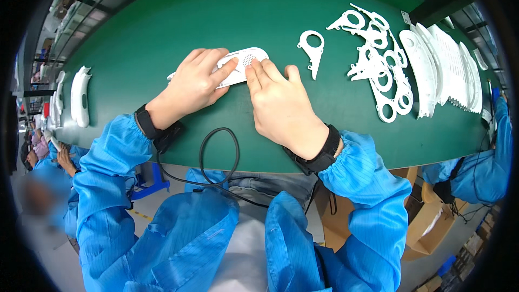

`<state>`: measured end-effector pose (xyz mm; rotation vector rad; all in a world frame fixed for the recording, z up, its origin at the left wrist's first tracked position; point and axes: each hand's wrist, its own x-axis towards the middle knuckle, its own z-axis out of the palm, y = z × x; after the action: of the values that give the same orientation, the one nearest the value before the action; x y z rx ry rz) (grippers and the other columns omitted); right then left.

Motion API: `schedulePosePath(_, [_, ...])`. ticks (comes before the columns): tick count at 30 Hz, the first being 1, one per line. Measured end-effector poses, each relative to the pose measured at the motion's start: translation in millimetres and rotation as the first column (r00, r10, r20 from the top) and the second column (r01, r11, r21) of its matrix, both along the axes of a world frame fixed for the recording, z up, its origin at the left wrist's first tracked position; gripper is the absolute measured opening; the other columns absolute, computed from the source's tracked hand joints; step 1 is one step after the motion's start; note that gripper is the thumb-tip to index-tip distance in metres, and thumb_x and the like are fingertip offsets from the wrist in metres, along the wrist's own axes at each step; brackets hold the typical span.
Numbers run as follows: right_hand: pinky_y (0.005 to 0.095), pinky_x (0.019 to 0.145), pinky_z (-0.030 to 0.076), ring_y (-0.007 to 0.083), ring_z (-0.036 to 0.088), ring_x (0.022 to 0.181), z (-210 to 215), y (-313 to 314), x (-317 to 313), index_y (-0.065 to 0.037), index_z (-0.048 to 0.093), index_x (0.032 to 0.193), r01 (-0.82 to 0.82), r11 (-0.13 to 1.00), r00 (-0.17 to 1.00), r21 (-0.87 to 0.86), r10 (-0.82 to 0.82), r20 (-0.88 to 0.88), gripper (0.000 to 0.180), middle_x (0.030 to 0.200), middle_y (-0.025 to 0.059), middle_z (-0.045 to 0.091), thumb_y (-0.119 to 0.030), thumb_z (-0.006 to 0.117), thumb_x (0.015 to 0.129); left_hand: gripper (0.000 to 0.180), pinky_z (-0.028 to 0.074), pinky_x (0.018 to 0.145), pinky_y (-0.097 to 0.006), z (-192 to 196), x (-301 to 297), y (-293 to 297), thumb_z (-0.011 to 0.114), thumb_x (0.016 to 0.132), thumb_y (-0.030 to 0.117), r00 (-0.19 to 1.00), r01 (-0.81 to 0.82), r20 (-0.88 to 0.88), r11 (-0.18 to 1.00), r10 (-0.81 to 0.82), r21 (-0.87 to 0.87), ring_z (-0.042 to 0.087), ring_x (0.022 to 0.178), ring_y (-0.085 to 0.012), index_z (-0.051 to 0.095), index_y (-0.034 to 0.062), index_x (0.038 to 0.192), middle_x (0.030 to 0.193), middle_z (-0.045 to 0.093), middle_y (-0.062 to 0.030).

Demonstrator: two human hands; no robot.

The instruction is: Assembling white plastic housing parts at a factory workbench.

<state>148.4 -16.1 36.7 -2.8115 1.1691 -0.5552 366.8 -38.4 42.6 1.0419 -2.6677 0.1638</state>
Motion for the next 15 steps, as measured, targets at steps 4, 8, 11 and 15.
schedulePosePath(4, [0.0415, 0.089, 0.040, 0.0257, 0.053, 0.119, 1.0, -2.4, -5.6, 0.010, 0.057, 0.124, -0.055, 0.998, 0.998, 0.019, 0.054, 0.012, 0.055, 0.126, 0.0199, 0.061, -0.010, 0.062, 0.073, 0.055, 0.052, 0.079, -0.039, -0.7, 3.7, 2.8, 0.081, 0.061, 0.010, 0.999, -0.028, -0.044, 0.999, 0.029, 0.030, 0.061, 0.092, -0.0296, 0.066, 0.0057, 0.114, 0.115, 0.059, -0.0137])
schedulePosePath(8, [0.0432, 0.092, 0.040, 0.0264, 0.050, 0.124, 10.8, -0.6, -3.9, 0.011, 0.055, 0.126, -0.052, 0.994, 0.997, 0.101, 0.058, -0.054, 0.060, 0.129, 0.0207, 0.059, -0.017, 0.063, 0.073, 0.052, 0.052, 0.080, -0.038, 3.8, 5.2, -5.6, 0.082, 0.062, 0.015, 0.998, -0.054, -0.024, 0.995, 0.056, 0.083, 0.062, 0.090, -0.0293, 0.068, 0.0081, 0.112, 0.114, 0.059, -0.0100])
schedulePosePath(11, [0.0432, 0.094, 0.040, 0.0273, 0.050, 0.124, 1.2, -6.1, -1.0, 0.009, 0.054, 0.127, -0.010, 1.000, 0.997, 0.025, 0.012, -0.080, 0.061, 0.131, 0.0198, 0.058, -0.021, 0.063, 0.075, 0.050, 0.052, 0.080, -0.038, -3.1, 5.3, -2.7, 0.081, 0.063, 0.016, 0.994, -0.089, -0.050, 0.993, 0.093, 0.075, 0.062, 0.087, -0.0299, 0.069, 0.0081, 0.110, 0.116, 0.060, -0.0086])
schedulePosePath(15, [0.0406, 0.092, 0.045, 0.0296, 0.051, 0.123, -1.2, -14.5, -6.8, 0.007, 0.055, 0.125, -0.045, 0.980, 0.996, 0.192, 0.029, 0.083, 0.054, 0.131, 0.0178, 0.058, -0.018, 0.062, 0.077, 0.069, 0.054, 0.077, -0.041, 8.2, 1.2, -10.0, 0.079, 0.068, 0.018, 0.973, -0.119, -0.165, 0.966, 0.159, 0.231, 0.066, 0.088, -0.0328, 0.054, 0.0105, 0.132, 0.107, 0.066, -0.0135])
